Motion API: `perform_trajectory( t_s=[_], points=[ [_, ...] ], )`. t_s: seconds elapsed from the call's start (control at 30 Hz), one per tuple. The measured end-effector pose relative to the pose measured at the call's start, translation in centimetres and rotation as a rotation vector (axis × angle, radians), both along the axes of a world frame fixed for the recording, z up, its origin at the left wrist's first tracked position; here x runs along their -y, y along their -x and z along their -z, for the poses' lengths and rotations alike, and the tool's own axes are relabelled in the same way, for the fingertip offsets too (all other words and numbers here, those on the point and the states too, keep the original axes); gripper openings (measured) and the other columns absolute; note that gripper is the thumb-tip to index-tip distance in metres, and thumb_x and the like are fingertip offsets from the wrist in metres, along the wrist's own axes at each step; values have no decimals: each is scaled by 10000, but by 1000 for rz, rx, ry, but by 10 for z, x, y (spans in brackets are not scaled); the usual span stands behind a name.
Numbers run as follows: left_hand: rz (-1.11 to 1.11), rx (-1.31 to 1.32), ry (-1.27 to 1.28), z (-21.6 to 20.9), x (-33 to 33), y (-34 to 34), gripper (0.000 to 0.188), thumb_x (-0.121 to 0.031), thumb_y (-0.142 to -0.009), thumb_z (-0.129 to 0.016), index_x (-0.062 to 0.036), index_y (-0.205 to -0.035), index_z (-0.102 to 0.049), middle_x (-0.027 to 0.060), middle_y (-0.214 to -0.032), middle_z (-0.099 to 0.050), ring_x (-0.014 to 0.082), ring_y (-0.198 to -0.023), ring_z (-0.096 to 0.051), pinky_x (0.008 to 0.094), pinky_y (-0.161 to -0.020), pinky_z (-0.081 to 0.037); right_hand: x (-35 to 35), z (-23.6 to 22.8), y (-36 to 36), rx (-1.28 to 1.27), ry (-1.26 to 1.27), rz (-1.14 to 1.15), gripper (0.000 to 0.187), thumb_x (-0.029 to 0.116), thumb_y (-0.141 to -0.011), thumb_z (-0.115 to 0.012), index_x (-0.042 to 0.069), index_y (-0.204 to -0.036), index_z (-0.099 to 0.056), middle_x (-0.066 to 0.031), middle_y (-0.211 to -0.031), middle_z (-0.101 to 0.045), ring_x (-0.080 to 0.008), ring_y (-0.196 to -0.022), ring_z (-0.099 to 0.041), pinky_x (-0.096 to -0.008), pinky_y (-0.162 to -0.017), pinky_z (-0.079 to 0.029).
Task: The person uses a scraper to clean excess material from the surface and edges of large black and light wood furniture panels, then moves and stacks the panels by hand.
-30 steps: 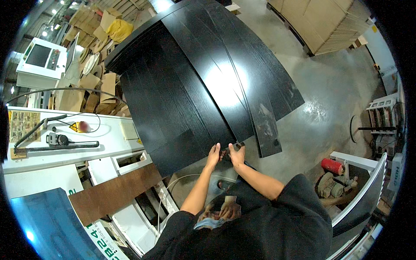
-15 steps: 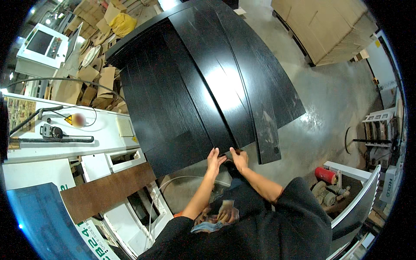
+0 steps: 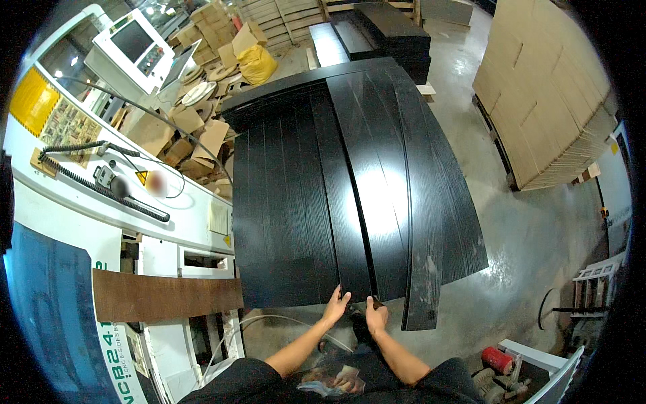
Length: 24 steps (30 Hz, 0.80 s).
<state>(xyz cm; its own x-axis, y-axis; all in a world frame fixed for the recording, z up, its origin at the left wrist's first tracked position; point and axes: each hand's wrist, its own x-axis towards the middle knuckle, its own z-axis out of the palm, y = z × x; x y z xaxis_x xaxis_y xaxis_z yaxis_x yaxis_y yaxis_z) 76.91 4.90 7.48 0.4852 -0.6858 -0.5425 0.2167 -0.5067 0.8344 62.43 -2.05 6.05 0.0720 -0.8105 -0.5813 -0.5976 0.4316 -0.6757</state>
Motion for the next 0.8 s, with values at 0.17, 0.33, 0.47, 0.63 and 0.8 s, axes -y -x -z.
perform_trajectory(
  t_s=[0.17,0.33,0.47,0.63,0.8],
  points=[
    [17,6,-38,0,-9,-6,930,-601,-1012,-570,-3,-1635,-223,256,-1595,-414,350,-1479,-412,398,-1188,-341,-7,-4,-12,37,31,-98,592,506,-1008,-593,-70,-936,-709,-258,-917,-727,-422,-884,-689,-519,-809,-490],
    [140,41,-8,55,-11,-7,848,-489,-1070,-530,-33,-1660,-127,174,-1675,-312,293,-1531,-330,374,-1232,-264,-2,22,2,155,-103,-47,547,505,-1031,-581,-26,-968,-696,-150,-801,-734,-268,-701,-686,-406,-673,-526],
    [49,167,-25,71,-11,2,747,-510,-1035,-526,-182,-1646,-249,277,-1481,-541,472,-1329,-549,476,-1103,-437,3,3,3,211,-160,-100,493,474,-1051,-578,-13,-1051,-655,-114,-708,-712,-184,-576,-664,-327,-553,-532],
    [59,63,-27,67,-26,16,796,-530,-1020,-560,-138,-1641,-254,265,-1547,-479,462,-1395,-491,485,-1153,-389,-4,6,28,201,-111,-255,524,491,-1062,-547,-18,-1077,-672,-119,-687,-692,-184,-575,-655,-327,-559,-521],
    [23,-15,97,74,-59,45,869,-445,-1001,-671,0,-1610,-240,257,-1554,-466,361,-1440,-469,423,-1178,-366,-23,-1,60,-99,121,-410,693,619,-995,-571,-26,-1210,-703,-220,-1135,-709,-349,-1109,-669,-414,-1003,-498]
  ],
)
